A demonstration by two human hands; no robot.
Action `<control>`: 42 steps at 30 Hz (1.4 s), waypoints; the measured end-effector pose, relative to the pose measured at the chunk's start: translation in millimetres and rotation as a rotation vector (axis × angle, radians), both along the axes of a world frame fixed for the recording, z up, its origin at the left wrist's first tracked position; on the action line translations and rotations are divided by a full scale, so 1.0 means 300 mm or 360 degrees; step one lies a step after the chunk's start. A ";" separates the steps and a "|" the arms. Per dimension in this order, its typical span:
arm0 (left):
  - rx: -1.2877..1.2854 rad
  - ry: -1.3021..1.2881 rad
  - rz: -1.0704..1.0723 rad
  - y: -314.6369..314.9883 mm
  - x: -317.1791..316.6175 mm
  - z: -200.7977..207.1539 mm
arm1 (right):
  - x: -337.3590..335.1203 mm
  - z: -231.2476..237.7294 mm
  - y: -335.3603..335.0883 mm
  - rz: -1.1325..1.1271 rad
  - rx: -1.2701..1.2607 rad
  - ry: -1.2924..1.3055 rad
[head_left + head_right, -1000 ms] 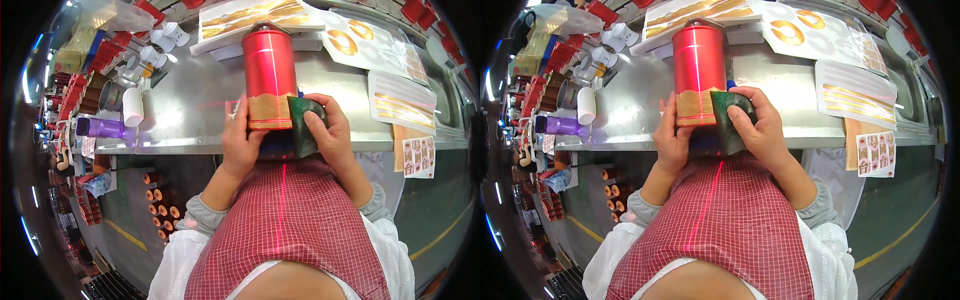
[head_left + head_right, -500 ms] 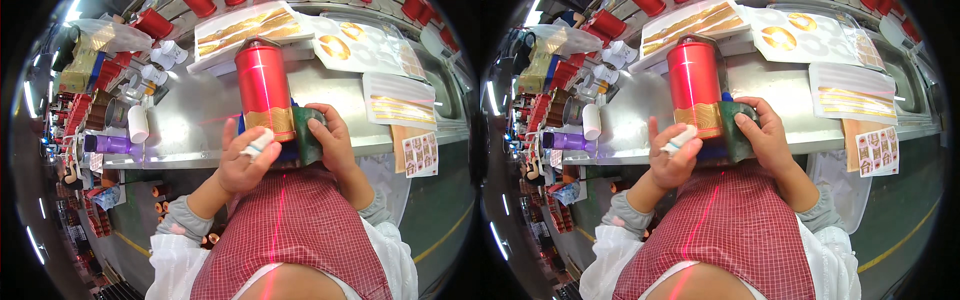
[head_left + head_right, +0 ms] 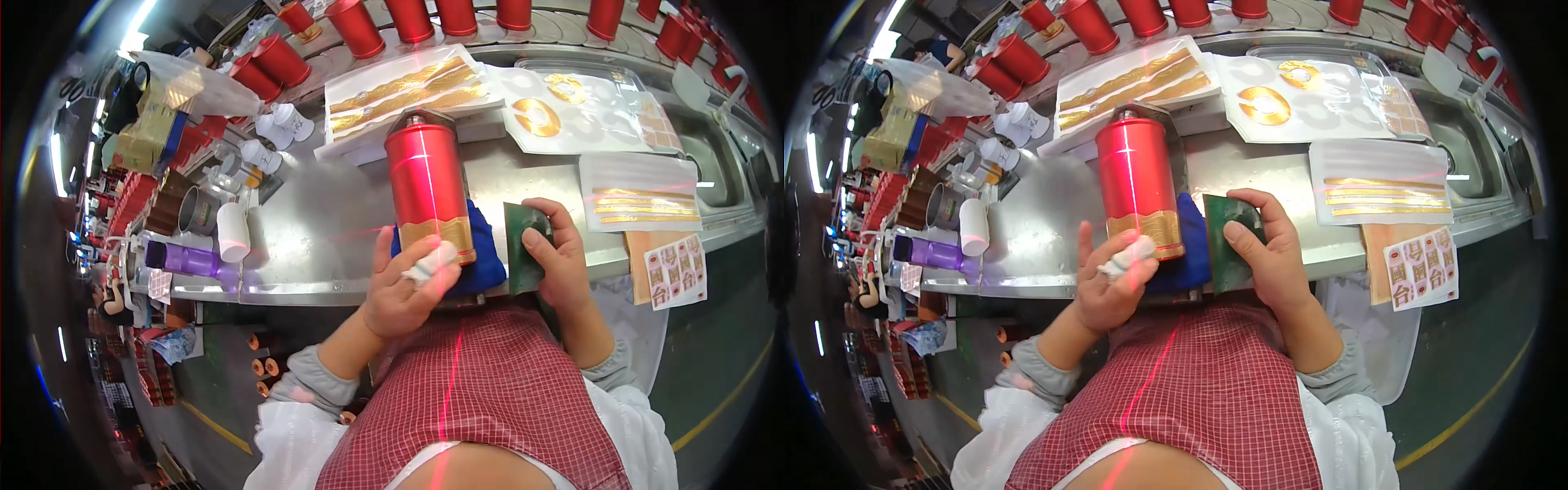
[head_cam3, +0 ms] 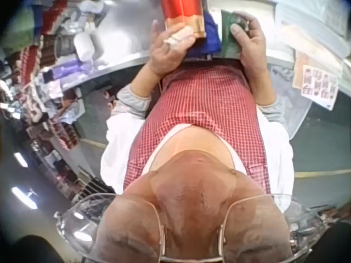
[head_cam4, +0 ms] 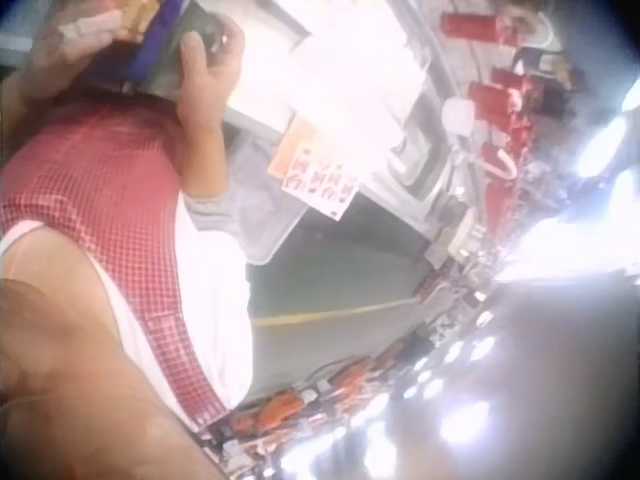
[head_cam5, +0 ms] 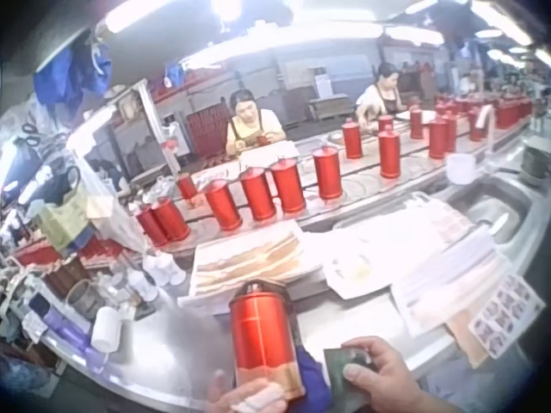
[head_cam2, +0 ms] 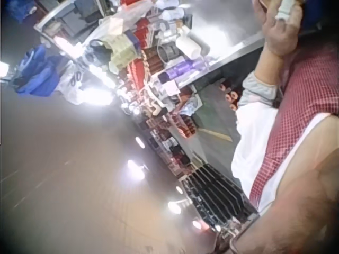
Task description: The person applies gold decorative stickers to a red cylindrical container. They use a green plastic scraper to smooth the stickers onto the curved surface and a white cloth to wipe the container. The person handles multiple sticker sheets and applies them to different sections of the container, including the lid.
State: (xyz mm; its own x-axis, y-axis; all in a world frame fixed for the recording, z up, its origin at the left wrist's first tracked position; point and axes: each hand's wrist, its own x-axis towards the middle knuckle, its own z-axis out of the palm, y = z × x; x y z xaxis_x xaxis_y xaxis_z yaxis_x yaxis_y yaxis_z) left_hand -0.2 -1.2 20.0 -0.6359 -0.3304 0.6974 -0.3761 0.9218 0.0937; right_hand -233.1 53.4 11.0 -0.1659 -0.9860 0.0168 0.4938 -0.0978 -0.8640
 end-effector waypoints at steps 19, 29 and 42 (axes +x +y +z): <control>0.0796 0.0510 0.0082 -0.006 0.065 -0.054 | -1.256 0.053 -0.168 -0.0736 0.0150 0.3355; 0.1510 0.0830 0.0523 0.027 0.101 -0.190 | -1.463 -0.141 -0.695 -0.0440 0.0686 0.3192; 0.1792 0.0922 0.0884 0.088 0.153 -0.234 | -1.506 -0.063 -0.851 -0.0425 0.1097 0.3568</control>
State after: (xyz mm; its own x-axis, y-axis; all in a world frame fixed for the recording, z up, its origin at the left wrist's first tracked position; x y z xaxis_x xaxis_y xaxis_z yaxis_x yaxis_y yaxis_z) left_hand 45.5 25.3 -50.3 0.0495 -0.9988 0.0047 -0.3177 -0.0112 0.9481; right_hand -685.0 -201.8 -7.8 -0.4423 -0.8926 0.0873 -0.8617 0.4500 0.2346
